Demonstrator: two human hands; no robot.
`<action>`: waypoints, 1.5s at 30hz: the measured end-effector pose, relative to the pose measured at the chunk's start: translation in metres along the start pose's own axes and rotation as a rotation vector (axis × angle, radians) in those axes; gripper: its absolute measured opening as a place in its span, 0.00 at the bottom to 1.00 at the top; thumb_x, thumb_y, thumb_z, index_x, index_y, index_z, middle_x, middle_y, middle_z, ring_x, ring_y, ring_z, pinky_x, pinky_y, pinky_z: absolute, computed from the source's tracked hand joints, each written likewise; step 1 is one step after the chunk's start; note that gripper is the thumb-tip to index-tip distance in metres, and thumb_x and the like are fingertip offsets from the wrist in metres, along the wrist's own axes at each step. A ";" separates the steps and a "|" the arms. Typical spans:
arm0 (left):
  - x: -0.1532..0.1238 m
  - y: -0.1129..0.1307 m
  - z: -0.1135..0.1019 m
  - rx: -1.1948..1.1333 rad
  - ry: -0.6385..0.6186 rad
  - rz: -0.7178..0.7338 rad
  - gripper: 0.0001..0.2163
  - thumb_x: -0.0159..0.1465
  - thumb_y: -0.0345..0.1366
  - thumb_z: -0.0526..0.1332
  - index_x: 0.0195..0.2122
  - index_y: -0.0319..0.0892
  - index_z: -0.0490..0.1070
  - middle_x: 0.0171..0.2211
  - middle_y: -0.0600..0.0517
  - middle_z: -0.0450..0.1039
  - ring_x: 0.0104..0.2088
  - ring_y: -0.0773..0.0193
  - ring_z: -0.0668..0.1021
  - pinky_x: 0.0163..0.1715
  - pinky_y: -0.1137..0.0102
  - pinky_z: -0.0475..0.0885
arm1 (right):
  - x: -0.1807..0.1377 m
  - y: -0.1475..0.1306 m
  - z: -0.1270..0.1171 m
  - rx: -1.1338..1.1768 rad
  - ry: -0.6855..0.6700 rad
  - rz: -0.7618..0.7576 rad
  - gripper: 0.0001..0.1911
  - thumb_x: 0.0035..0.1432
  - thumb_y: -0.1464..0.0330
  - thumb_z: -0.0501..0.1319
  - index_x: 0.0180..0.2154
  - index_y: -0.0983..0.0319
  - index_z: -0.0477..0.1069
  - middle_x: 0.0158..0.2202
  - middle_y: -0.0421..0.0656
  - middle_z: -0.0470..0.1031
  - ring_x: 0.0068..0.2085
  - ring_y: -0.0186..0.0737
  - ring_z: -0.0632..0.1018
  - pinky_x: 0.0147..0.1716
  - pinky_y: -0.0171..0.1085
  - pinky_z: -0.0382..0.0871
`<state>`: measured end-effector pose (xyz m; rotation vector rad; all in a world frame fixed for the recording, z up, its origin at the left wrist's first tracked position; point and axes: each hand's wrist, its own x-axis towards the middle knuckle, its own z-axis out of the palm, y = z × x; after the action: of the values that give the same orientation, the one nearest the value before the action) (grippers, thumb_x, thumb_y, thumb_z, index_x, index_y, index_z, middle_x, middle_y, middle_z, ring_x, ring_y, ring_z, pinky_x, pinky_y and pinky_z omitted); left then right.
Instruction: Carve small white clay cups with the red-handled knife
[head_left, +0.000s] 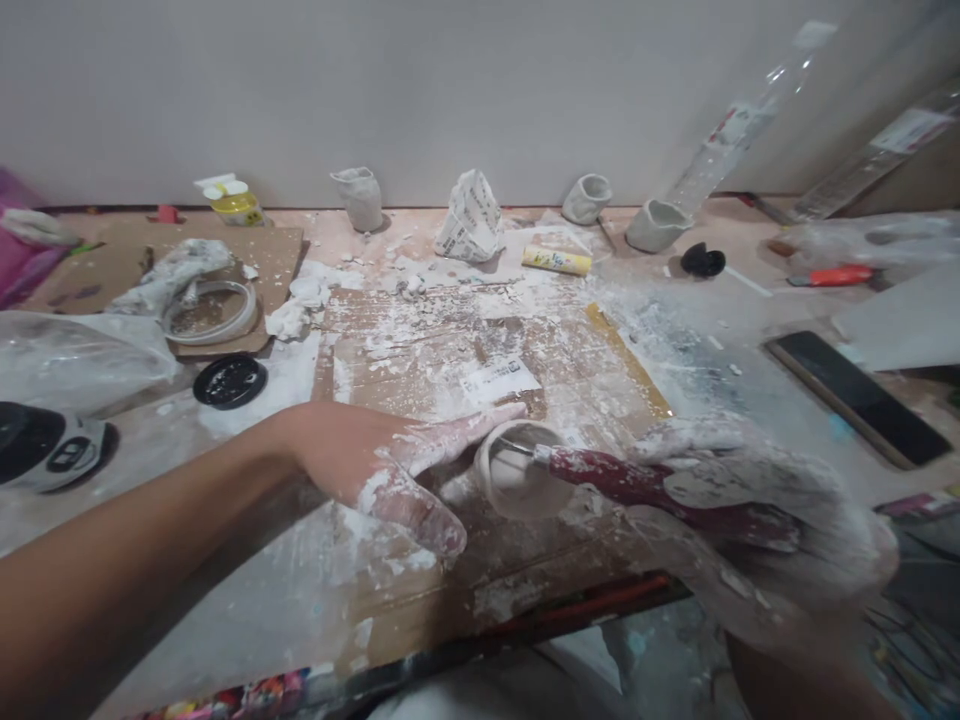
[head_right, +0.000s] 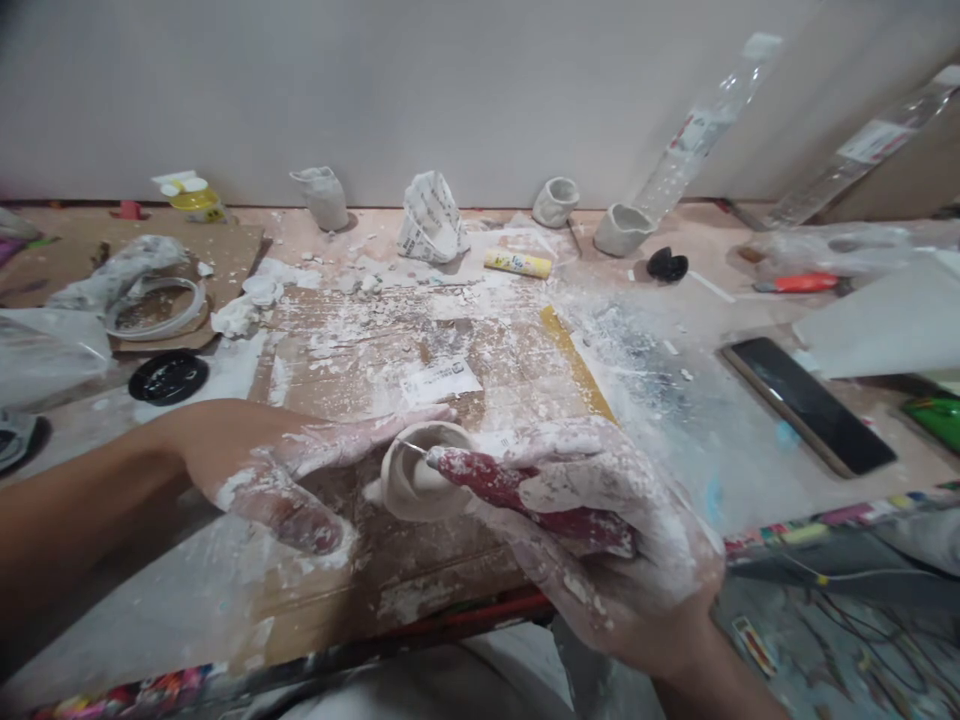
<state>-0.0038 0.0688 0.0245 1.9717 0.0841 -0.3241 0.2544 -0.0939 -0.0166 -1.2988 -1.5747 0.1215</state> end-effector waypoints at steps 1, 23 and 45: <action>0.000 0.000 0.000 -0.003 -0.003 0.004 0.45 0.67 0.53 0.61 0.75 0.37 0.37 0.71 0.44 0.58 0.72 0.57 0.57 0.70 0.70 0.48 | 0.002 0.000 0.001 0.025 -0.018 -0.045 0.17 0.38 0.73 0.77 0.34 0.55 0.80 0.29 0.42 0.82 0.26 0.47 0.83 0.25 0.41 0.80; 0.000 -0.002 0.000 0.062 -0.019 0.020 0.44 0.69 0.52 0.58 0.74 0.31 0.38 0.71 0.41 0.56 0.72 0.60 0.55 0.69 0.72 0.48 | 0.009 -0.004 0.004 0.015 0.038 -0.069 0.18 0.43 0.74 0.74 0.38 0.54 0.78 0.32 0.43 0.75 0.37 0.52 0.81 0.36 0.48 0.79; 0.002 -0.001 0.001 0.008 0.006 0.042 0.36 0.70 0.50 0.56 0.72 0.32 0.51 0.62 0.43 0.71 0.65 0.62 0.69 0.66 0.72 0.57 | 0.006 -0.015 0.004 -0.089 0.065 -0.077 0.14 0.46 0.75 0.72 0.36 0.54 0.80 0.33 0.43 0.77 0.34 0.50 0.80 0.37 0.50 0.77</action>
<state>-0.0022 0.0677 0.0229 1.9793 0.0455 -0.2915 0.2430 -0.0937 -0.0053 -1.2965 -1.5870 -0.0393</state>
